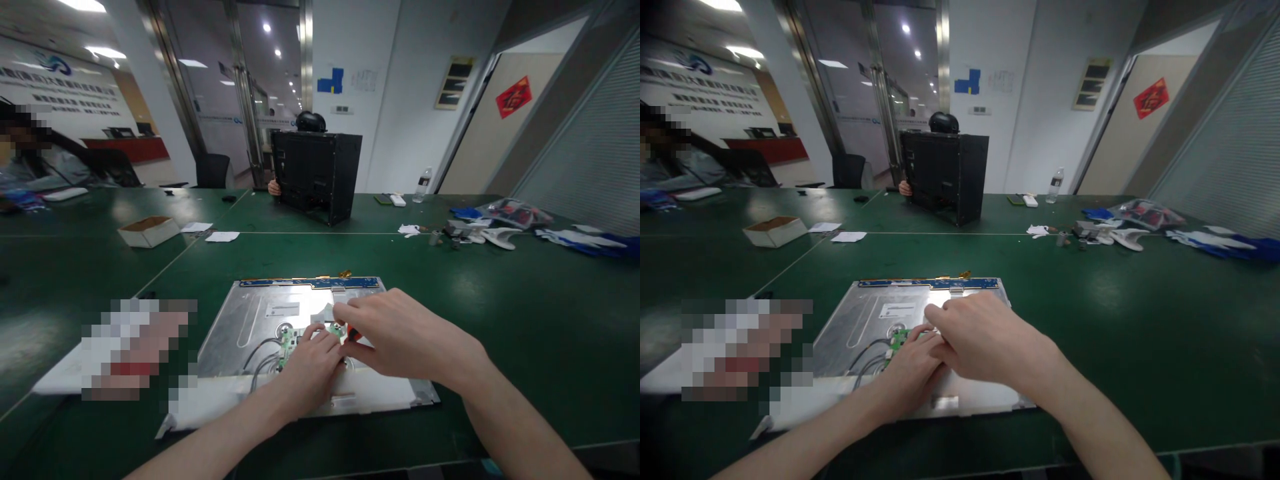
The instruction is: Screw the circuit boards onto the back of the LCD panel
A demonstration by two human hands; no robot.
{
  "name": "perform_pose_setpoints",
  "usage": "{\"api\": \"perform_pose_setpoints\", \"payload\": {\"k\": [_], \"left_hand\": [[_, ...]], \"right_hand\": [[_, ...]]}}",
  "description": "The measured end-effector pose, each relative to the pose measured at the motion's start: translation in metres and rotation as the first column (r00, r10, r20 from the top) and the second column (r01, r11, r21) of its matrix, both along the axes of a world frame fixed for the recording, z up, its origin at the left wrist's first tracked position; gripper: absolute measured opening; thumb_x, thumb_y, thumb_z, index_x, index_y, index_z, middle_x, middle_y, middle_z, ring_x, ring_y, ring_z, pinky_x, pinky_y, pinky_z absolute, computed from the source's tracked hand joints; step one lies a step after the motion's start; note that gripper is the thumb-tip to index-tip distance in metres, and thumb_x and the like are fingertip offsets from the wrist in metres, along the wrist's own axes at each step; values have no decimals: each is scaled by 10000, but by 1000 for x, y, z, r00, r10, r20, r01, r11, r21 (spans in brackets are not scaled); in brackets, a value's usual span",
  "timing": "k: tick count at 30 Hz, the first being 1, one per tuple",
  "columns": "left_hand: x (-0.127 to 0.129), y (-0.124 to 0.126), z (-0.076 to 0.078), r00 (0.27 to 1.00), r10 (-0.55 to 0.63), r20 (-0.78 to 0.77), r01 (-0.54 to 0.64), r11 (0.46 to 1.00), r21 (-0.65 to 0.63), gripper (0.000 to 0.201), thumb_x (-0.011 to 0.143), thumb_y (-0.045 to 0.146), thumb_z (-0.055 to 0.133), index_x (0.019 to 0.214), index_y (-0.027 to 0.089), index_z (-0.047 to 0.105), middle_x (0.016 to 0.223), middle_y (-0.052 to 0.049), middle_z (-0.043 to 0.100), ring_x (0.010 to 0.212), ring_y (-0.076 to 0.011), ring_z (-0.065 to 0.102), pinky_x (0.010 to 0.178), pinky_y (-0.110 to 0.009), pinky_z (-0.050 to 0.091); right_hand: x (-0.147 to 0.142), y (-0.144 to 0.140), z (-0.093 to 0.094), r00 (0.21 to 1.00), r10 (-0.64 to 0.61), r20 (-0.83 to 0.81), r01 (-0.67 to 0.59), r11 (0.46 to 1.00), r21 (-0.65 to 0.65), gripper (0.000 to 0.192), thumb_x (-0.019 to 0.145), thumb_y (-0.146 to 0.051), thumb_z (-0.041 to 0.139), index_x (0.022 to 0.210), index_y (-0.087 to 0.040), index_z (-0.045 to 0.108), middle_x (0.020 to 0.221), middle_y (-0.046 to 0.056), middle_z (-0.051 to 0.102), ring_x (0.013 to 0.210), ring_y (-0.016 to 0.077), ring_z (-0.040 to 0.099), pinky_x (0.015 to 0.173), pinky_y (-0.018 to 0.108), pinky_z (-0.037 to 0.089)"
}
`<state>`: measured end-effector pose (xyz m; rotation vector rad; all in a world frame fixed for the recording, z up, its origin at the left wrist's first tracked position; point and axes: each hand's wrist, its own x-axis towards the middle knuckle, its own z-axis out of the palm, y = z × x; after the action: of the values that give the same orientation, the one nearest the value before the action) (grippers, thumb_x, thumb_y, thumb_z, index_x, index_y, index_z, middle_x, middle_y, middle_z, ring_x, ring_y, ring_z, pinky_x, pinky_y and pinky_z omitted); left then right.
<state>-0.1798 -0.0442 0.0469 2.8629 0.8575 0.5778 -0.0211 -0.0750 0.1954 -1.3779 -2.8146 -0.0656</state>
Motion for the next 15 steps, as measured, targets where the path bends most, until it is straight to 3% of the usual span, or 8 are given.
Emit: {"api": "perform_pose_setpoints", "payload": {"k": [15], "left_hand": [[-4,0,5,999,-40,7,41,998,-46,183,864,179,482,1022,197,571,1018,-46,636,1027,-199,543,1030,-414,277]], "right_hand": [[-3,-4,2,999,34,-10,-35,998,-59,90,820,-180,496,904,-211,494,844,7,630,689,148,560,538,265,289]]}}
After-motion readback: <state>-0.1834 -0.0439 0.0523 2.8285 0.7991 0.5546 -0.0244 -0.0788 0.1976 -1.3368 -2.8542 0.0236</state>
